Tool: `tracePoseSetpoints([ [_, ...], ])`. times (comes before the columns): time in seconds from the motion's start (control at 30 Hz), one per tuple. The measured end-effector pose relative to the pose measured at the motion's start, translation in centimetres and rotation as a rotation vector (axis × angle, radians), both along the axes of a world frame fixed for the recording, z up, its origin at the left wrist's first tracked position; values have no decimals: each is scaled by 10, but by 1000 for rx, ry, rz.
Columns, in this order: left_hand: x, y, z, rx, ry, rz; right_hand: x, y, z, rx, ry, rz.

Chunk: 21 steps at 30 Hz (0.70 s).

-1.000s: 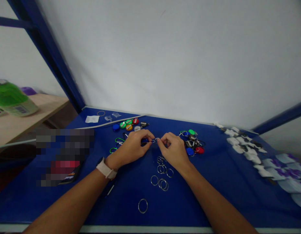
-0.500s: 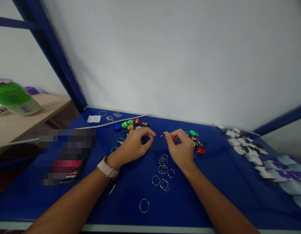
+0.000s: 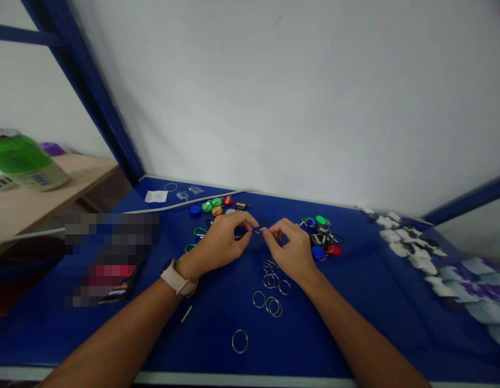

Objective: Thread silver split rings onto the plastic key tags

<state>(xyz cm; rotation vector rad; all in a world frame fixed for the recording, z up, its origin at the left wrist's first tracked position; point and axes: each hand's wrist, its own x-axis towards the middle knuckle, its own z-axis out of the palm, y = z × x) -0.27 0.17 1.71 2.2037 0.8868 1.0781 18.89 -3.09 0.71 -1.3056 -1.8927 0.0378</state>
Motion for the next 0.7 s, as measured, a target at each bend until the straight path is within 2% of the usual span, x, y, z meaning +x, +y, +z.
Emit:
tracePoseSetpoints([
  [0.1,-2,0,0,-16,26,-4,1,0,1,9,26,-21],
  [0.3,-3,-1,-3,-157,51,-136,1,0,3,23,84,-61],
  [0.43,-3,0,-2,-311,-81,-133,3,2,1,-23,58,-118],
  [0.57,-4,8,2,-518,-347,-79,4,4,-2,-170,-22,-111],
  [0.7,-10,18,2,-530,-495,126,-3,-2,-1,-244,-108,15],
])
